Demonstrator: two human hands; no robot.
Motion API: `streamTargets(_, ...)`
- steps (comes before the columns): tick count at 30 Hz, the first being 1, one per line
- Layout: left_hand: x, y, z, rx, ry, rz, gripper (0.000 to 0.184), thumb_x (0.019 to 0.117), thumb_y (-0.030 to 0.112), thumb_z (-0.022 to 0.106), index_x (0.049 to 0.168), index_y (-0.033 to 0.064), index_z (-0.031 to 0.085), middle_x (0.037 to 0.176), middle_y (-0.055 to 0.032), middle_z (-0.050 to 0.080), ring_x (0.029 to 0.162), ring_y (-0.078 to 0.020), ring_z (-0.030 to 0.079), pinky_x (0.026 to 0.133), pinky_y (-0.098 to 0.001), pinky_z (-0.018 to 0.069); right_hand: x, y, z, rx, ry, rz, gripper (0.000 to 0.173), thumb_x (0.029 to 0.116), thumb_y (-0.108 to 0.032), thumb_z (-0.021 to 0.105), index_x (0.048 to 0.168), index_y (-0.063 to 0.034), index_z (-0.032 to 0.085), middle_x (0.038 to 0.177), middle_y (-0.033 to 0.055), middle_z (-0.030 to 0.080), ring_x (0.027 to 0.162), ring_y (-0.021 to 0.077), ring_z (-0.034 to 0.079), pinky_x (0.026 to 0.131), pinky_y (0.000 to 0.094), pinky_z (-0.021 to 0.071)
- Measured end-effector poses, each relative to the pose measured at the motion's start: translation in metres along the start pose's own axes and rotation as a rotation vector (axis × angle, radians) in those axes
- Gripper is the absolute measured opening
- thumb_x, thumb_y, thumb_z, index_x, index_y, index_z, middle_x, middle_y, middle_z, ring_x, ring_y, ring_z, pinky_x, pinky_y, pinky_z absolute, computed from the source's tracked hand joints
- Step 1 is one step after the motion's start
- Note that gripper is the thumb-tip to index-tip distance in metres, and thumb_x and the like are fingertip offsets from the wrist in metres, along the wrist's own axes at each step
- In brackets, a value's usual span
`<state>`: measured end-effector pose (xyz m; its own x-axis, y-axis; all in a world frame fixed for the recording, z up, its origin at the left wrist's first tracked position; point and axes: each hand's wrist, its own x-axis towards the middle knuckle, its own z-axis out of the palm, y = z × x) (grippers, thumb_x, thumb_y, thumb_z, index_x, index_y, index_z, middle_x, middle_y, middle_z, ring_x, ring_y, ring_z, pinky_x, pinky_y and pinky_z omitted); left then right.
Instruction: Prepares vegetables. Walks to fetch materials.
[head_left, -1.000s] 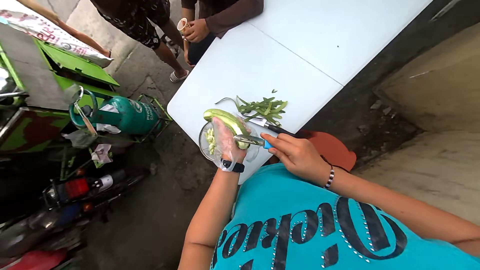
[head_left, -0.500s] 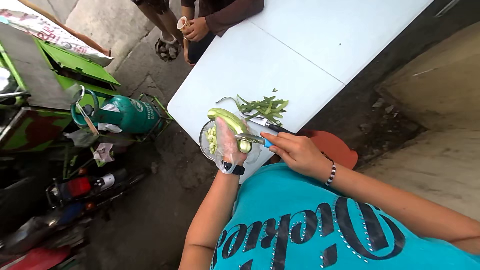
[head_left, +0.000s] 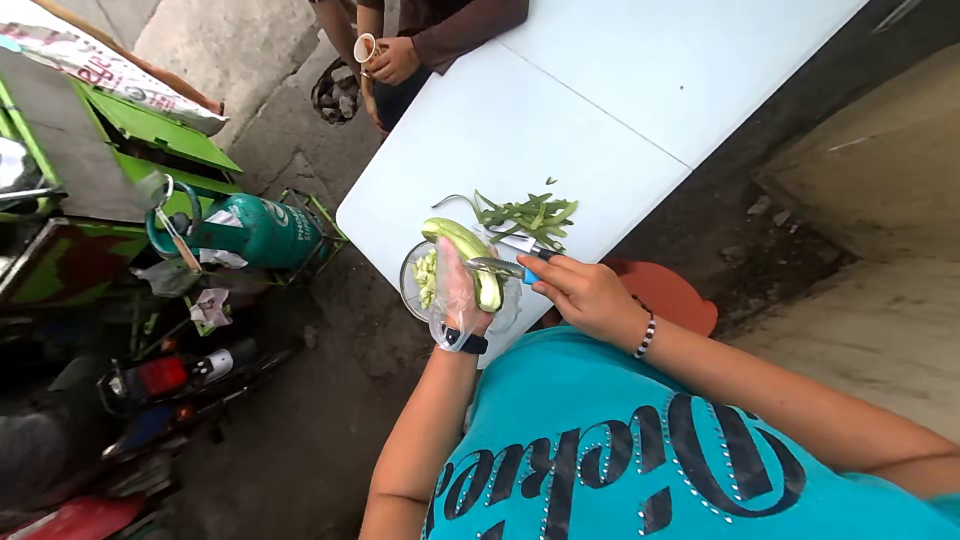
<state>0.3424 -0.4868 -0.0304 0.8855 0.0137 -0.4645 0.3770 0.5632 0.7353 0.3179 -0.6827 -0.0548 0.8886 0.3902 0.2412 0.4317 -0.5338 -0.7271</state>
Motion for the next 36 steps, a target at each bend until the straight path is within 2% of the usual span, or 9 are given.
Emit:
streamTargets(20, -0.008, 0.005, -0.007, 0.219, -0.003, -0.141, 0.068, 0.1007, 0.072, 0.026, 0.114, 0.0178, 0.065, 0.084, -0.0065, 0.067, 0.065, -0.0157, 0.065, 0.054, -0.0309, 0.0565, 0.016, 0.013, 0.005, 0.016, -0.017, -0.024, 0.041, 0.1080, -0.029, 0.046, 0.137, -0.0087, 0.066, 0.088, 0.0092, 0.066, 0.071, 0.0227, 0.065, 0.060, 0.0404, 0.0537)
streamTargets(24, -0.005, 0.001, -0.010, 0.205, 0.046, -0.193, 0.067, 0.1012, 0.071, 0.027, 0.113, 0.0169, 0.064, 0.082, -0.0065, 0.067, 0.064, -0.0159, 0.065, 0.053, -0.0306, 0.0561, 0.016, 0.018, 0.009, 0.111, -0.077, -0.004, 0.040, 0.1079, -0.027, 0.047, 0.137, -0.0075, 0.066, 0.097, 0.0111, 0.071, 0.082, 0.0230, 0.069, 0.074, 0.0426, 0.0579)
streamTargets(25, -0.002, -0.001, -0.009, 0.216, 0.088, -0.207, 0.067, 0.1014, 0.071, 0.027, 0.114, 0.0162, 0.063, 0.082, -0.0065, 0.067, 0.064, -0.0161, 0.065, 0.053, -0.0312, 0.0563, 0.014, 0.021, 0.007, 0.205, -0.127, 0.042, 0.039, 0.1078, -0.026, 0.047, 0.136, -0.0075, 0.066, 0.099, 0.0093, 0.073, 0.083, 0.0186, 0.069, 0.077, 0.0385, 0.0581)
streamTargets(27, 0.002, -0.009, -0.010, 0.307, 0.164, -0.210, 0.067, 0.0996, 0.073, 0.030, 0.120, 0.0180, 0.062, 0.087, -0.0055, 0.067, 0.069, -0.0160, 0.064, 0.058, -0.0339, 0.0569, 0.009, 0.025, 0.001, 0.509, -0.227, 0.230, 0.039, 0.1084, -0.025, 0.046, 0.137, -0.0075, 0.065, 0.076, 0.0005, 0.062, 0.060, 0.0060, 0.053, 0.056, 0.0231, 0.0474)
streamTargets(29, 0.008, -0.018, -0.014, 0.523, 0.189, -0.135, 0.067, 0.1002, 0.073, 0.029, 0.124, 0.0198, 0.062, 0.095, -0.0041, 0.067, 0.077, -0.0143, 0.064, 0.065, -0.0351, 0.0563, 0.002, 0.038, -0.005, 0.720, -0.241, 0.441, 0.041, 0.1090, -0.029, 0.044, 0.142, -0.0097, 0.060, 0.070, -0.0012, 0.057, 0.053, 0.0057, 0.049, 0.050, 0.0221, 0.0449)
streamTargets(31, 0.006, -0.017, -0.022, 0.820, 0.151, -0.029, 0.059, 0.1054, 0.062, 0.034, 0.140, 0.0211, 0.057, 0.126, -0.0084, 0.065, 0.107, -0.0205, 0.064, 0.088, -0.0461, 0.0542, -0.003, 0.053, -0.005, 0.584, -0.146, 0.542, 0.040, 0.1095, -0.029, 0.045, 0.142, -0.0110, 0.060, 0.075, 0.0031, 0.059, 0.056, 0.0108, 0.052, 0.052, 0.0278, 0.0476)
streamTargets(32, 0.002, -0.010, -0.022, 0.926, 0.136, 0.012, 0.056, 0.1066, 0.057, 0.038, 0.146, 0.0199, 0.053, 0.136, -0.0117, 0.062, 0.117, -0.0254, 0.062, 0.097, -0.0510, 0.0514, -0.004, 0.061, -0.003, 0.421, -0.136, 0.536, 0.039, 0.1092, -0.027, 0.048, 0.141, -0.0104, 0.060, 0.084, 0.0079, 0.065, 0.065, 0.0158, 0.058, 0.061, 0.0352, 0.0520)
streamTargets(34, -0.005, 0.001, -0.025, 0.971, 0.174, 0.032, 0.055, 0.1043, 0.056, 0.046, 0.144, 0.0187, 0.054, 0.130, -0.0135, 0.064, 0.113, -0.0267, 0.063, 0.095, -0.0510, 0.0523, -0.003, 0.073, 0.002, 0.148, -0.236, 0.439, 0.040, 0.1074, -0.027, 0.054, 0.143, -0.0095, 0.060, 0.116, 0.0170, 0.072, 0.102, 0.0304, 0.071, 0.093, 0.0551, 0.0553)
streamTargets(36, -0.001, 0.008, -0.037, 0.971, 0.155, 0.013, 0.053, 0.1054, 0.055, 0.045, 0.142, 0.0183, 0.055, 0.129, -0.0126, 0.065, 0.112, -0.0251, 0.064, 0.095, -0.0495, 0.0525, 0.001, 0.075, 0.012, 0.045, -0.306, 0.291, 0.041, 0.1053, -0.029, 0.057, 0.142, -0.0114, 0.062, 0.117, 0.0177, 0.071, 0.104, 0.0341, 0.070, 0.092, 0.0599, 0.0542)
